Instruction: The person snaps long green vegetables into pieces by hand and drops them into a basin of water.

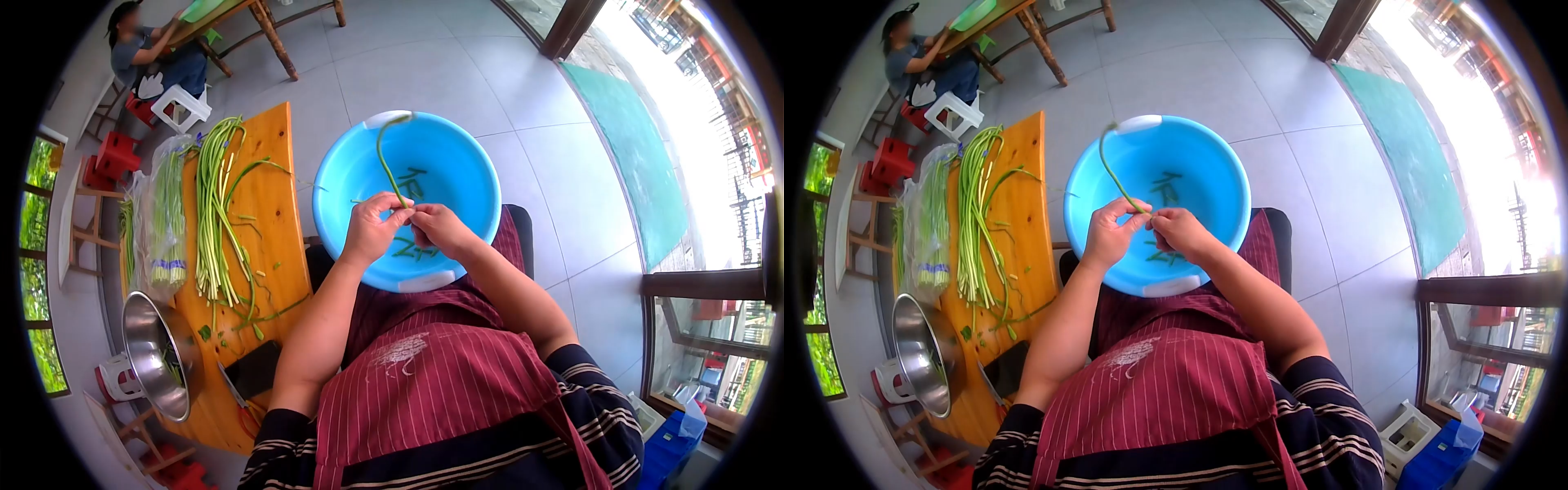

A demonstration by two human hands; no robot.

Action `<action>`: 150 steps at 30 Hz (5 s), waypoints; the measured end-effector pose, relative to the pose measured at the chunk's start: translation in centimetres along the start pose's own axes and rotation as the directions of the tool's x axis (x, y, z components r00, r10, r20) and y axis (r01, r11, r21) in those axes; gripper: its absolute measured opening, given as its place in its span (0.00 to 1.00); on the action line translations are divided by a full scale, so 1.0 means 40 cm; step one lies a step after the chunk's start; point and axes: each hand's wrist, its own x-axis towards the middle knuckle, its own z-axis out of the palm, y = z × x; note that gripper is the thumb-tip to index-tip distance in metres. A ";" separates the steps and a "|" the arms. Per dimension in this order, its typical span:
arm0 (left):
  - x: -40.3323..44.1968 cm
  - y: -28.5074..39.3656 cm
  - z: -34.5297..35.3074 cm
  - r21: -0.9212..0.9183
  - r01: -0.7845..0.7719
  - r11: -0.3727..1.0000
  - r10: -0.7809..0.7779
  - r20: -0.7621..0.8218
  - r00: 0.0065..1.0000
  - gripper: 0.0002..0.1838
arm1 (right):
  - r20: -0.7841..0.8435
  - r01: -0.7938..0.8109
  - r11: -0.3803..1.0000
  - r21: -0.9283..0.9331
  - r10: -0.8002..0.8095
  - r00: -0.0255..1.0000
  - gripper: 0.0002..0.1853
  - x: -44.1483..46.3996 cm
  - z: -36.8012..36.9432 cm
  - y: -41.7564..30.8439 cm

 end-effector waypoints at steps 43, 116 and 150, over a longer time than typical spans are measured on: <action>0.006 -0.052 -0.030 -0.590 0.469 0.657 -0.488 0.141 0.861 0.08 | 0.199 -0.110 0.984 0.143 0.080 0.977 0.10 -0.024 -0.002 0.008; 0.015 -0.042 -0.010 -0.696 0.169 0.697 -0.377 -0.156 0.913 0.08 | 0.104 0.169 0.984 0.060 -0.174 0.979 0.08 -0.019 -0.006 0.025; 0.007 -0.027 -0.008 -0.515 0.242 0.822 -0.339 -0.102 0.935 0.09 | 0.113 0.108 0.993 0.044 -0.112 0.987 0.10 -0.024 0.020 -0.022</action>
